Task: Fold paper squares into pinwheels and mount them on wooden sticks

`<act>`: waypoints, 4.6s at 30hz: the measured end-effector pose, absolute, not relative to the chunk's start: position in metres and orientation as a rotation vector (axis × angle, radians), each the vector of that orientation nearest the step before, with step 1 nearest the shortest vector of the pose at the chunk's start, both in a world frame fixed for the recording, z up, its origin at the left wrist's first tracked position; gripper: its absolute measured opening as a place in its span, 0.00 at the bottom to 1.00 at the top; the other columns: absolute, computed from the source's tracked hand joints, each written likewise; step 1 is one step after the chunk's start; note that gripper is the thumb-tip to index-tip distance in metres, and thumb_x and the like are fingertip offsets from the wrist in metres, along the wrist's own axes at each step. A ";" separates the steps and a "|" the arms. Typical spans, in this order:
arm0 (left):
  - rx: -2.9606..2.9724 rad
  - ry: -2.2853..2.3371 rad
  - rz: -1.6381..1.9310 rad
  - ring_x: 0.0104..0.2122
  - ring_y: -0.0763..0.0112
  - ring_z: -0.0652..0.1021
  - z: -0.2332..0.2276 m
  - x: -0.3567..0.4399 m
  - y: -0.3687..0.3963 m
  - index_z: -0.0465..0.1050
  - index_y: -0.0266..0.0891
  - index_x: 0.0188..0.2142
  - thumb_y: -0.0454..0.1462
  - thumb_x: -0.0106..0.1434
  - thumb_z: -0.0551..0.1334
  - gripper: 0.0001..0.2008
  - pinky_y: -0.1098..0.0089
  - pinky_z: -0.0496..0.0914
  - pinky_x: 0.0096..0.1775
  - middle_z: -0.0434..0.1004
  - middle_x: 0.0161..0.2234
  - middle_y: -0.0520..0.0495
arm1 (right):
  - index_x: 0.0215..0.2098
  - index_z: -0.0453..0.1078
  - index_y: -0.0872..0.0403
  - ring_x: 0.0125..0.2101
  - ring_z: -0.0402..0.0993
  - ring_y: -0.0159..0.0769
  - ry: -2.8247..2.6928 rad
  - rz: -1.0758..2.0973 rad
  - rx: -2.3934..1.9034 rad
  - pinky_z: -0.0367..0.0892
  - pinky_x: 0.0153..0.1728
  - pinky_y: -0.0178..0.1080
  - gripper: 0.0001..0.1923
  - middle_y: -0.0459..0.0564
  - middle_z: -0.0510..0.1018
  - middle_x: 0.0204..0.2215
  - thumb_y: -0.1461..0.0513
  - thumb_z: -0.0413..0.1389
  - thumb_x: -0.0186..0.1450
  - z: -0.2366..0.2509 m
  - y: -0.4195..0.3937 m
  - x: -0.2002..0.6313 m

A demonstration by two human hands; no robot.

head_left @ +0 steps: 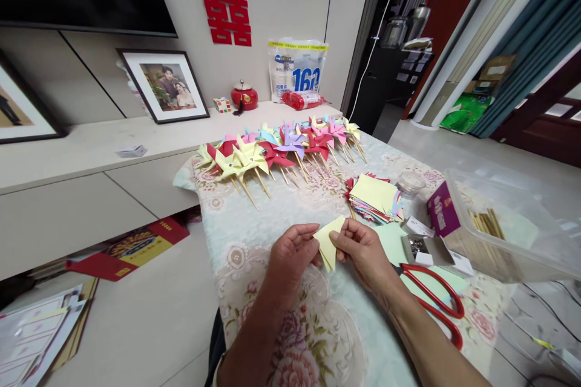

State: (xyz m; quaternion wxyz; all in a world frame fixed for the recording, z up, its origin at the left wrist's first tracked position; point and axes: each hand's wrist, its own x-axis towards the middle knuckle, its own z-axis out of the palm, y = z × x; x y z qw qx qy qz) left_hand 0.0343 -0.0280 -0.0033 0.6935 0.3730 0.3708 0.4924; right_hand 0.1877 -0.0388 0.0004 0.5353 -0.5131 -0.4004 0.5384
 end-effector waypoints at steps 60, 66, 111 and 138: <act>0.584 0.906 1.060 0.23 0.74 0.75 -0.006 0.029 -0.024 0.75 0.36 0.25 0.40 0.47 0.75 0.13 0.74 0.70 0.28 0.78 0.21 0.50 | 0.27 0.71 0.55 0.17 0.49 0.25 -0.841 1.396 -1.231 0.40 0.20 0.34 0.21 0.37 0.60 0.13 0.46 0.66 0.57 0.002 -0.040 0.183; 0.532 0.895 1.052 0.25 0.73 0.76 -0.004 0.029 -0.024 0.74 0.36 0.25 0.41 0.44 0.76 0.15 0.73 0.71 0.29 0.78 0.21 0.49 | 0.28 0.74 0.56 0.17 0.50 0.24 -0.745 1.478 -1.196 0.42 0.21 0.32 0.21 0.38 0.62 0.14 0.50 0.71 0.48 0.006 -0.040 0.180; 0.781 1.029 1.061 0.22 0.74 0.74 -0.012 0.030 -0.024 0.77 0.35 0.25 0.41 0.49 0.73 0.11 0.73 0.70 0.28 0.78 0.20 0.49 | 0.23 0.70 0.54 0.20 0.49 0.28 -1.180 1.203 -1.408 0.44 0.23 0.35 0.18 0.39 0.60 0.17 0.49 0.64 0.56 0.002 -0.042 0.188; 0.570 0.714 1.185 0.45 0.57 0.80 0.004 0.027 -0.023 0.79 0.34 0.44 0.42 0.59 0.65 0.16 0.64 0.72 0.45 0.83 0.43 0.38 | 0.22 0.67 0.57 0.16 0.47 0.20 -0.791 1.640 -1.110 0.39 0.18 0.30 0.19 0.38 0.64 0.16 0.56 0.71 0.50 0.006 -0.044 0.180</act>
